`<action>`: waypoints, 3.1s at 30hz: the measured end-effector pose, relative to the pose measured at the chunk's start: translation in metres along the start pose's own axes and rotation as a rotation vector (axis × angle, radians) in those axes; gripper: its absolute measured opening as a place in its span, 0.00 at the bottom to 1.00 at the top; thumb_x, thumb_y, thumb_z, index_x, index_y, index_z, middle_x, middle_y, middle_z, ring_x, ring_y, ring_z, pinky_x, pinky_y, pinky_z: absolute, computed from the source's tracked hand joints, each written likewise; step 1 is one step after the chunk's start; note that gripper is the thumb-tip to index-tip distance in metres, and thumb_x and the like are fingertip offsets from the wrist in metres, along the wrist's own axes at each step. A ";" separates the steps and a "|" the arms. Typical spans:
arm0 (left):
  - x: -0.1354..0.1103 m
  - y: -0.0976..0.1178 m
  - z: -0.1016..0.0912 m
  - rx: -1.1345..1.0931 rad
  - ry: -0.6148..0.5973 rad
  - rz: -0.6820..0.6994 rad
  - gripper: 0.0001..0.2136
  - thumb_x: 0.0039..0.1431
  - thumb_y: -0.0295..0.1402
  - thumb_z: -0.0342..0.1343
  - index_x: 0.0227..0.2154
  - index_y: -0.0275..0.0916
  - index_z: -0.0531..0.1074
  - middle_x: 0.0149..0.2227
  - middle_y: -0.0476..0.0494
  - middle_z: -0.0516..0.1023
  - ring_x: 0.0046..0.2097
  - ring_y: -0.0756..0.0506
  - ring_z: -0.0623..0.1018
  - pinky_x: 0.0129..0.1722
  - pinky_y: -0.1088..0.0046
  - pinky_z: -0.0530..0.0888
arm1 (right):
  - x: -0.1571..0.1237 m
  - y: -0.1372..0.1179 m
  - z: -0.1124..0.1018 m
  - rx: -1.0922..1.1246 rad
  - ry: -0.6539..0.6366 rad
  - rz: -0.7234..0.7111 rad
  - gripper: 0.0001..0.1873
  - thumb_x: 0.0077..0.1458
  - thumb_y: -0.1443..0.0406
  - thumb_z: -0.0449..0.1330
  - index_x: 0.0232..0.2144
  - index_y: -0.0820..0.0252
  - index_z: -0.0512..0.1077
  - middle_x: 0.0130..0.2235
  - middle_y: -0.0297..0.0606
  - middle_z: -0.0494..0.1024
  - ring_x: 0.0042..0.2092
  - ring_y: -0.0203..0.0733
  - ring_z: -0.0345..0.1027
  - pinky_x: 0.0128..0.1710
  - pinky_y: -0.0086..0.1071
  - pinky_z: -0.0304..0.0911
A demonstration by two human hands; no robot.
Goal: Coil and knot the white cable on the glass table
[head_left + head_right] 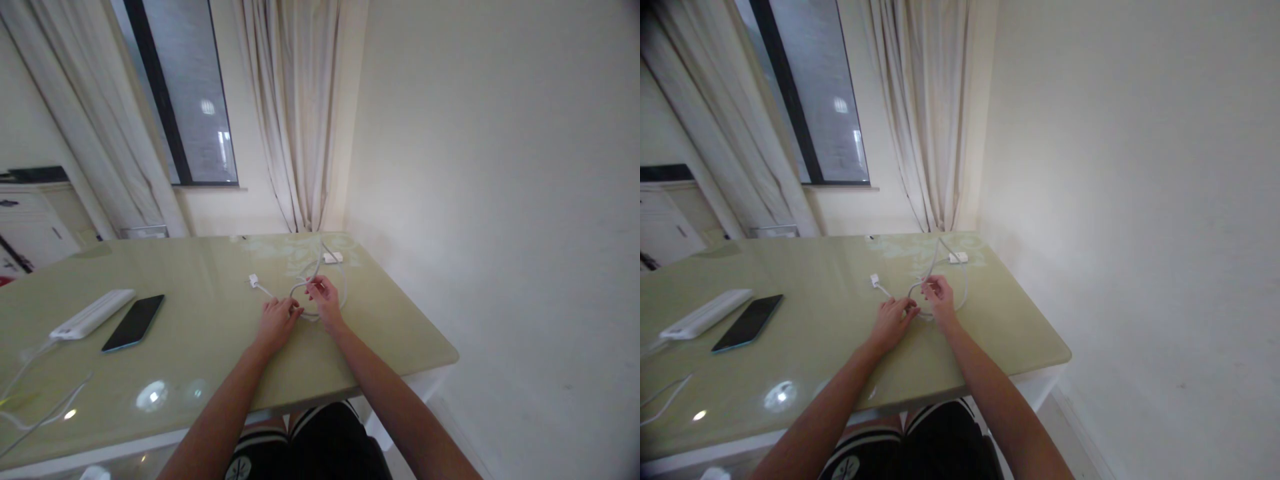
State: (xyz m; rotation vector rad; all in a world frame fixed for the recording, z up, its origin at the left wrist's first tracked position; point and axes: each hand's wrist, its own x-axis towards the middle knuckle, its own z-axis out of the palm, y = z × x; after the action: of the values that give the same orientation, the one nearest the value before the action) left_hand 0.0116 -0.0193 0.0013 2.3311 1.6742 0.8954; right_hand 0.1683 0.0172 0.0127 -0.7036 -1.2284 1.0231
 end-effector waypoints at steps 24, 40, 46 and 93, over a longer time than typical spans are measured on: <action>0.015 -0.023 -0.021 -1.305 0.570 -0.488 0.20 0.59 0.53 0.56 0.27 0.41 0.63 0.22 0.56 0.66 0.19 0.54 0.61 0.21 0.78 0.63 | 0.003 -0.005 -0.009 -0.521 -0.181 -0.021 0.24 0.52 0.45 0.67 0.28 0.61 0.81 0.19 0.29 0.66 0.23 0.31 0.53 0.25 0.29 0.46; 0.017 -0.023 -0.015 -1.530 0.194 -0.565 0.23 0.64 0.53 0.51 0.49 0.39 0.71 0.43 0.36 0.79 0.36 0.47 0.79 0.40 0.67 0.77 | 0.024 -0.010 -0.039 0.244 0.077 0.074 0.27 0.49 0.43 0.68 0.34 0.61 0.76 0.20 0.24 0.61 0.18 0.26 0.47 0.17 0.24 0.43; 0.020 -0.041 -0.019 -1.131 0.719 -0.767 0.20 0.60 0.50 0.53 0.41 0.37 0.71 0.27 0.55 0.65 0.20 0.55 0.60 0.21 0.78 0.59 | 0.028 -0.014 -0.042 0.343 0.214 0.053 0.26 0.46 0.47 0.72 0.37 0.60 0.74 0.23 0.23 0.64 0.19 0.25 0.51 0.17 0.24 0.46; -0.018 0.001 -0.011 -0.035 -0.200 0.243 0.18 0.66 0.42 0.52 0.23 0.42 0.77 0.34 0.41 0.76 0.39 0.42 0.75 0.46 0.63 0.70 | 0.028 -0.012 -0.043 0.141 0.455 -0.110 0.50 0.54 0.60 0.64 0.72 0.43 0.43 0.33 0.26 0.70 0.22 0.27 0.53 0.19 0.22 0.50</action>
State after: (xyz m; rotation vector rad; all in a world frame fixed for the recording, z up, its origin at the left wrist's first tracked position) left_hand 0.0030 -0.0384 0.0038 2.5416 1.3106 0.6928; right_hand 0.2131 0.0419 0.0249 -0.7027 -0.7832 0.7934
